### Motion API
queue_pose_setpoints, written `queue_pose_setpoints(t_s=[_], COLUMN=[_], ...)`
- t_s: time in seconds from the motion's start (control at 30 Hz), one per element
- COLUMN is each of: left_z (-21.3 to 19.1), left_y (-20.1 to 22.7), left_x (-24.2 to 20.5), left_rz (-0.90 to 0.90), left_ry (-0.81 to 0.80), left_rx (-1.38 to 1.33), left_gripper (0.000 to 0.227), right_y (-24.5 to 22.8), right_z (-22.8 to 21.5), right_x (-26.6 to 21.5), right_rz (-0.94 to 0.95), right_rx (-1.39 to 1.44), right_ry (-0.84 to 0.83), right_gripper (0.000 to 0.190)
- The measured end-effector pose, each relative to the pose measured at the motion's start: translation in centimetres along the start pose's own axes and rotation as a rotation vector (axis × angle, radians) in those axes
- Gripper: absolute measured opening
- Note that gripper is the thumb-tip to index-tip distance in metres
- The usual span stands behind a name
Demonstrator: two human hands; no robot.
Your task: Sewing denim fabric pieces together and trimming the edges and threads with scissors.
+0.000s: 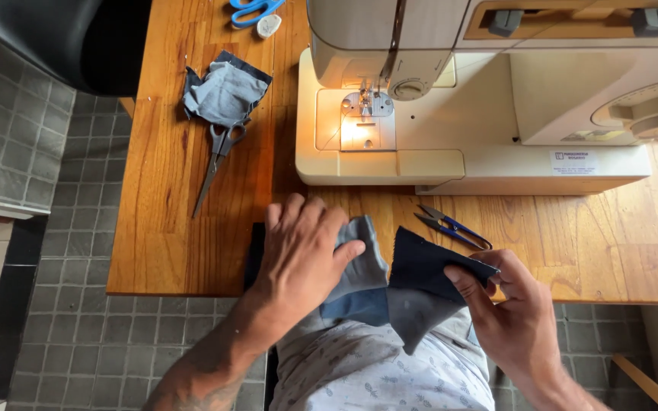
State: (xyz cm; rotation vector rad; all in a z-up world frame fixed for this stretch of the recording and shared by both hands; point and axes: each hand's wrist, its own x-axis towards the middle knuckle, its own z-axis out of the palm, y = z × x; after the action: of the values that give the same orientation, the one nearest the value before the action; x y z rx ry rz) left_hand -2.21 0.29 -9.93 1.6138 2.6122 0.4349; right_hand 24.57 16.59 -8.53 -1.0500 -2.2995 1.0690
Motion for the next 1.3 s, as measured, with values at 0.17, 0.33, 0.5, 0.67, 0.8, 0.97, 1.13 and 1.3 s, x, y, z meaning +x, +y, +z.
queue_pose_setpoints(t_s=[0.17,0.33,0.5,0.67,0.8,0.97,1.13,1.3], left_z=[-7.1,-10.6,-9.3,-9.7,-11.9,-8.8,-6.7,-5.3], left_y=[0.6,2.3,5.3,5.2,5.2,2.5,-0.2,-0.9], left_x=[-0.5,-1.9,-3.2,-3.5,-4.0,-3.6,-2.9,-2.1], left_rz=[0.140,0.050,-0.159,-0.126,-0.150,-0.067,0.137,0.155], left_ry=[-0.086,-0.183,-0.237,-0.062,-0.180,0.055,0.012,0.017], left_rx=[-0.421,-0.803,-1.520,-1.558,-1.622,-1.424,-1.719,-1.895], left_gripper=[0.026,0.029,0.049,0.046,0.104,0.052,0.023,0.040], right_y=[-0.7,-5.3,-10.9,-12.3,-13.4,-9.0,-8.1,-8.5], right_z=[-1.2,-2.4,-2.0,-0.4,-0.3,-0.1,-2.2,-2.8], right_x=[-0.4,-1.8,-2.9,-0.8,-0.5,-2.1,2.0,4.7], right_rz=[-0.293,-0.551,-0.879,-1.195,-1.223,-1.053,-0.656,-0.735], right_rx=[0.084,-0.146,-0.260,-0.374,-0.376,-0.229,0.421,0.319], right_ry=[0.139,0.572,0.330,0.316,0.299,0.278,0.089,-0.341], right_gripper=[0.019,0.026,0.030,0.028,0.024,0.039,0.042,0.065])
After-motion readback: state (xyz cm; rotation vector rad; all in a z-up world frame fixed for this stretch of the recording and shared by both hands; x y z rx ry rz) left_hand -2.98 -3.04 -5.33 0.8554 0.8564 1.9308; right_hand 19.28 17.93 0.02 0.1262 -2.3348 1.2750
